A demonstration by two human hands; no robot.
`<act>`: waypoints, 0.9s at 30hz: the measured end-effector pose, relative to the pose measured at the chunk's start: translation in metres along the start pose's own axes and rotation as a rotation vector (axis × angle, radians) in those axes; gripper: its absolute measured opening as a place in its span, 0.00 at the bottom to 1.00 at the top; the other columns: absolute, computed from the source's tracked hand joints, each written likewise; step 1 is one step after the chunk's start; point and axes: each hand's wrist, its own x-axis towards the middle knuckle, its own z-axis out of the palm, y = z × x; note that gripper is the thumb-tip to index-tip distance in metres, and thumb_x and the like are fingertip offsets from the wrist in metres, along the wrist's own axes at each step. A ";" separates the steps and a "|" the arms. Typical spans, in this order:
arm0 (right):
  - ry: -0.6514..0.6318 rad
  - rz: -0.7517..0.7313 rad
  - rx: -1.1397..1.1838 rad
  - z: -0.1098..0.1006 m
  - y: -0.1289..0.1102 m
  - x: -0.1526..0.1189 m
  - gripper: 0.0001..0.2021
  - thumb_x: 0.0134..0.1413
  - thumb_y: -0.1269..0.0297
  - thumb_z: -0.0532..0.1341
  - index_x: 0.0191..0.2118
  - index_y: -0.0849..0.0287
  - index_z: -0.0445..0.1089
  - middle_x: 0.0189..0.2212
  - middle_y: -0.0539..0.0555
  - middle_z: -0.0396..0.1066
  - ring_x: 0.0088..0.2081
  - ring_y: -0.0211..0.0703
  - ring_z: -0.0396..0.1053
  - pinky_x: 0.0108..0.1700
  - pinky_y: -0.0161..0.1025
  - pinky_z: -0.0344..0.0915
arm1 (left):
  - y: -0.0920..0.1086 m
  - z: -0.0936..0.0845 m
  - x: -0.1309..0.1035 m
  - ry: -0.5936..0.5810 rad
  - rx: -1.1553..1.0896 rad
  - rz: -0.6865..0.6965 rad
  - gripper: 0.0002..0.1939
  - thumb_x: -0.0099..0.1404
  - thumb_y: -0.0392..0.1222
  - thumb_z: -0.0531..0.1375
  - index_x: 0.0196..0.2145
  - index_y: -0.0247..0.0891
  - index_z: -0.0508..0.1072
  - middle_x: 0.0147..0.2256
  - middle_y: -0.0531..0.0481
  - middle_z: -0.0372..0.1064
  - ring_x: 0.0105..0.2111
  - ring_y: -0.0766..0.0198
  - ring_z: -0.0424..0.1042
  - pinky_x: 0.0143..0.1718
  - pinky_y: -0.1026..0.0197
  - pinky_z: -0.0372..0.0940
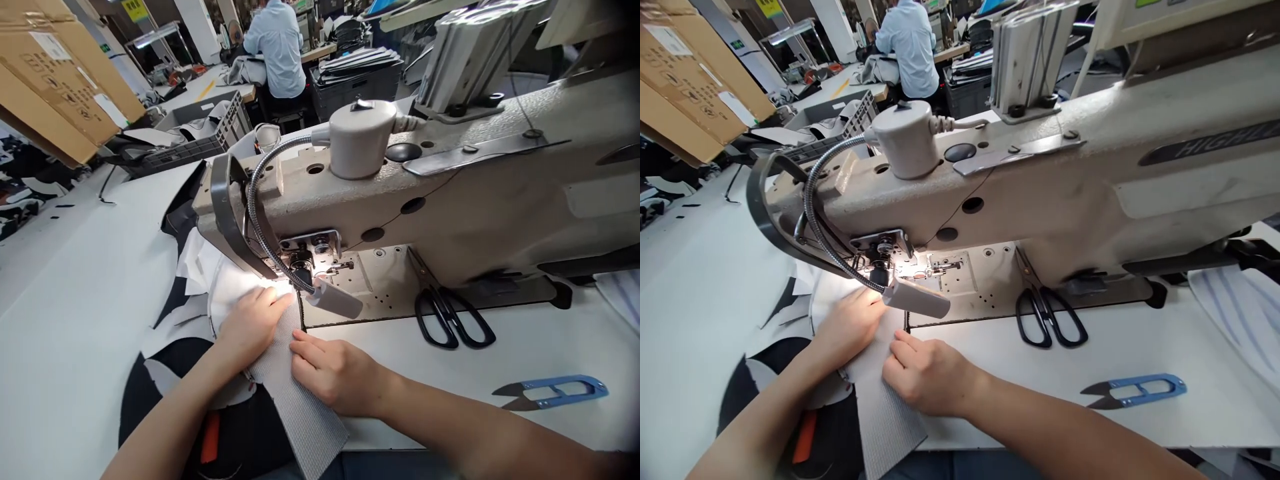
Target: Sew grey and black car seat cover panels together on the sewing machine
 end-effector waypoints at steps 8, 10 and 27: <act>0.044 0.060 0.008 0.003 0.001 0.004 0.13 0.57 0.79 0.47 0.33 0.67 0.68 0.36 0.62 0.71 0.47 0.48 0.70 0.51 0.37 0.67 | -0.016 0.005 0.007 0.051 0.007 0.068 0.16 0.61 0.26 0.50 0.36 0.38 0.74 0.29 0.46 0.66 0.33 0.55 0.67 0.33 0.57 0.62; 0.037 0.102 0.016 0.004 0.003 0.005 0.13 0.58 0.79 0.46 0.35 0.68 0.68 0.41 0.64 0.70 0.51 0.49 0.67 0.53 0.37 0.66 | -0.020 0.006 0.012 0.067 -0.007 0.089 0.16 0.61 0.26 0.50 0.36 0.37 0.74 0.29 0.45 0.68 0.34 0.55 0.68 0.34 0.56 0.63; -0.180 0.052 0.225 -0.009 0.015 -0.004 0.06 0.56 0.68 0.54 0.35 0.62 0.68 0.40 0.57 0.67 0.41 0.43 0.62 0.43 0.41 0.60 | -0.013 -0.018 -0.040 -0.129 -0.236 0.263 0.43 0.53 0.47 0.61 0.63 0.34 0.52 0.63 0.39 0.51 0.61 0.46 0.52 0.58 0.46 0.55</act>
